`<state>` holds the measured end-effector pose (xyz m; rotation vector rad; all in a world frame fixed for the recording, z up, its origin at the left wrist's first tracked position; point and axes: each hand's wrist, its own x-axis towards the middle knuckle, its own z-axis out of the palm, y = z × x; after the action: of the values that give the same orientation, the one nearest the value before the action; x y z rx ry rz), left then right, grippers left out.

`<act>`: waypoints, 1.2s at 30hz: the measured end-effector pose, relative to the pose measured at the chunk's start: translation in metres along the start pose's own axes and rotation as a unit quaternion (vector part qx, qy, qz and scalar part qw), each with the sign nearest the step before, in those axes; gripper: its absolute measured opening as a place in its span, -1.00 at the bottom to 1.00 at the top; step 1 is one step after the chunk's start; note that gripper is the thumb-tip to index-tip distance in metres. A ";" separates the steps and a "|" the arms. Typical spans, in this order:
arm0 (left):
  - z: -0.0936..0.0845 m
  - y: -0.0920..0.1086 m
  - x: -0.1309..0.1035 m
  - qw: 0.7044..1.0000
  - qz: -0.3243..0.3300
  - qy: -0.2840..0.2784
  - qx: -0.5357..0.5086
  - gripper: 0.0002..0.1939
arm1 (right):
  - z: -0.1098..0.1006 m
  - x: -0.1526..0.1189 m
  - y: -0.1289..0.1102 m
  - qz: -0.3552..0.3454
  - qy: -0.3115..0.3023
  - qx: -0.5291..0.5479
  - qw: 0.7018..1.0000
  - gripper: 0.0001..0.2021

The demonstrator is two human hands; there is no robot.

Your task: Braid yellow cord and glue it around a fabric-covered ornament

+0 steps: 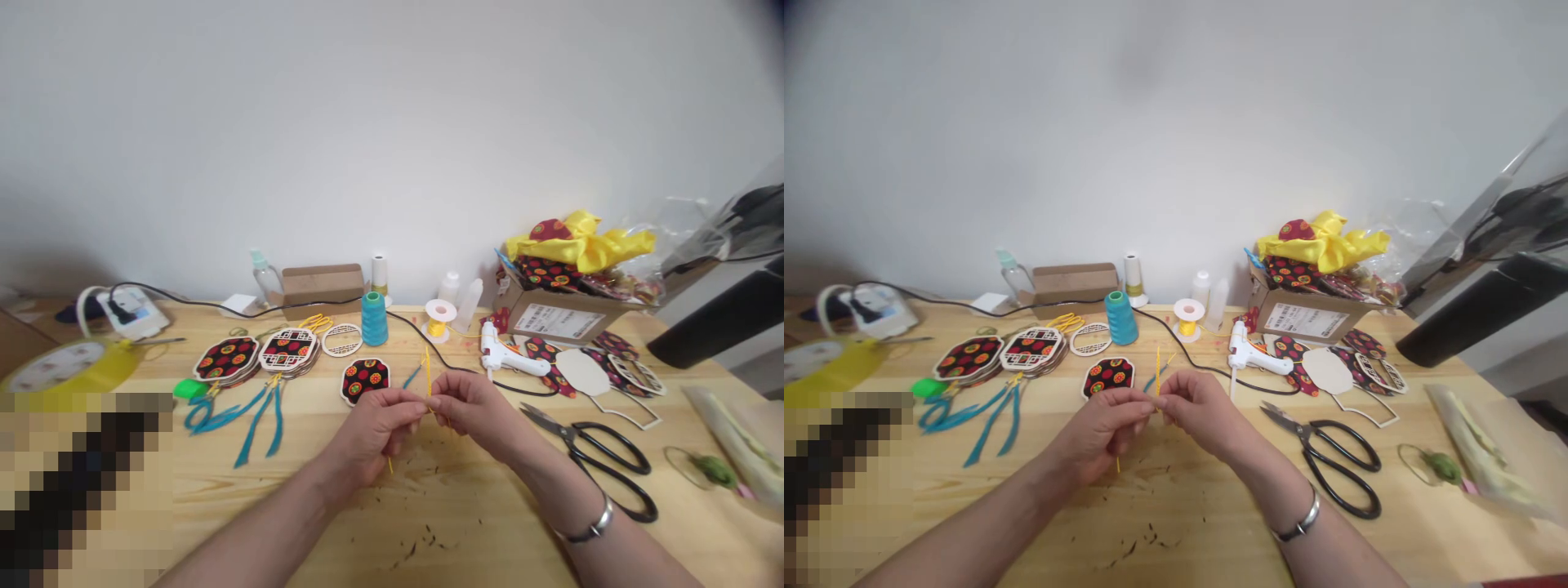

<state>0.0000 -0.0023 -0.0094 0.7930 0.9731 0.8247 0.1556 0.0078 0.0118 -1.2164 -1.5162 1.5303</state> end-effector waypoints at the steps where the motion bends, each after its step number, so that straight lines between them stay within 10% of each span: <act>1: 0.000 0.000 0.000 1.000 0.005 0.001 0.004 -0.85 | 0.000 0.000 0.000 -0.008 0.007 -0.009 1.000 -0.81; 36: -0.012 -0.005 0.012 1.000 -0.024 -0.016 0.007 -0.80 | -0.004 0.010 0.010 0.030 -0.021 0.068 0.997 -0.87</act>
<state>-0.0063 0.0083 -0.0227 0.7907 0.9666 0.7629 0.1574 0.0172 0.0007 -1.1679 -1.3890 1.6782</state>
